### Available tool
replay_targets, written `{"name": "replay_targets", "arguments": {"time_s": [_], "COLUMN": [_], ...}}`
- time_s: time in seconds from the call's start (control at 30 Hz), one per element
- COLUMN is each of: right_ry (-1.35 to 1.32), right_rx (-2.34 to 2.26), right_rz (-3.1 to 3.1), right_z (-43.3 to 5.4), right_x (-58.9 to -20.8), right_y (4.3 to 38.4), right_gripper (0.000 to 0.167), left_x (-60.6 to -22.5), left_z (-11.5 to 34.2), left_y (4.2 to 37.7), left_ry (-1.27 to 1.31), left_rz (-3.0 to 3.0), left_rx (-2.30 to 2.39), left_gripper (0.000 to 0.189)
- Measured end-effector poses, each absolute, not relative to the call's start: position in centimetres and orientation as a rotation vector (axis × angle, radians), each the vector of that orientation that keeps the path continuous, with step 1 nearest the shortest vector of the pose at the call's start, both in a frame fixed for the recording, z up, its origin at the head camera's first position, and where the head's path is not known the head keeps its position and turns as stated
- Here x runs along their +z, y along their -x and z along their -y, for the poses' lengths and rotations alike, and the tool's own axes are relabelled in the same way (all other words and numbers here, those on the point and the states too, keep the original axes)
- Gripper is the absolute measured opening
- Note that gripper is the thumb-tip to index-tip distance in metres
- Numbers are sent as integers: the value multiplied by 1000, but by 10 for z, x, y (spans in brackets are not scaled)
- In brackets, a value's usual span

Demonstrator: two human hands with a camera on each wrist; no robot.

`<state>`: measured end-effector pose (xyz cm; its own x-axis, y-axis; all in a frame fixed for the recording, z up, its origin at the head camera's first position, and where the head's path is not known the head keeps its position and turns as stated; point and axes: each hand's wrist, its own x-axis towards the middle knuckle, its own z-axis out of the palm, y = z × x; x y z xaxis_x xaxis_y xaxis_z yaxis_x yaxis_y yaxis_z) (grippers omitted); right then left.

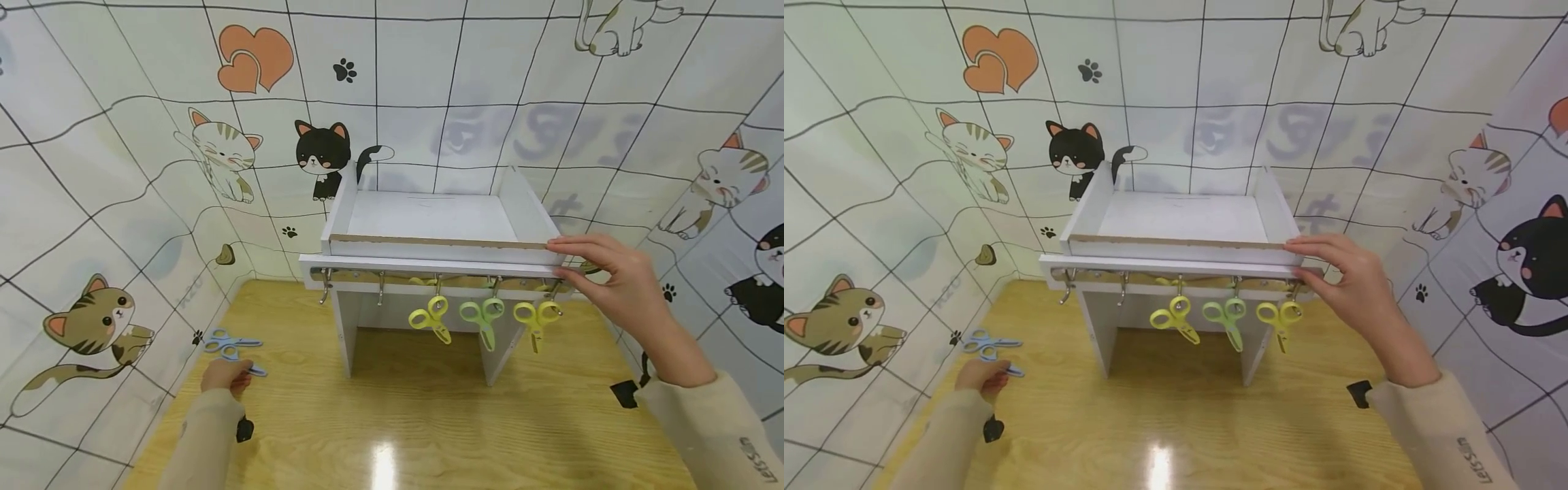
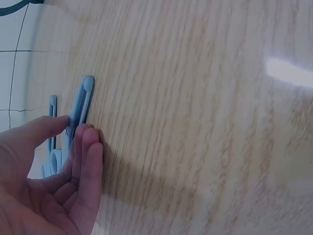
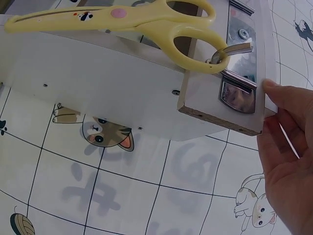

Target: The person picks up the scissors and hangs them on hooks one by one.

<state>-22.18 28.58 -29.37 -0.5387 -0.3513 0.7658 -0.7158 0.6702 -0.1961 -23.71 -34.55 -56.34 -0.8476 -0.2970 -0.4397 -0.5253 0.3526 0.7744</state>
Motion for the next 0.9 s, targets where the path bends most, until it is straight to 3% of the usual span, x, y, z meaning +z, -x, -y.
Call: {"name": "replay_targets", "arguments": {"time_s": [0.47, 0.67, 0.9], "right_ry": [-813, -847, -845], "right_rx": [661, 659, 656], "right_rz": [2167, 2160, 2148], "right_z": [-290, -289, -287], "right_x": [-293, -294, -294], "right_y": [218, 219, 220], "right_gripper": [56, 48, 57], "left_x": [-555, -555, -549], "left_z": [335, 333, 330], "left_y": [233, 229, 225], "left_ry": [726, 632, 622], "left_rz": [-2543, -2677, -2723], "left_rx": [1231, 1038, 1121], "left_gripper": [36, 34, 25]}}
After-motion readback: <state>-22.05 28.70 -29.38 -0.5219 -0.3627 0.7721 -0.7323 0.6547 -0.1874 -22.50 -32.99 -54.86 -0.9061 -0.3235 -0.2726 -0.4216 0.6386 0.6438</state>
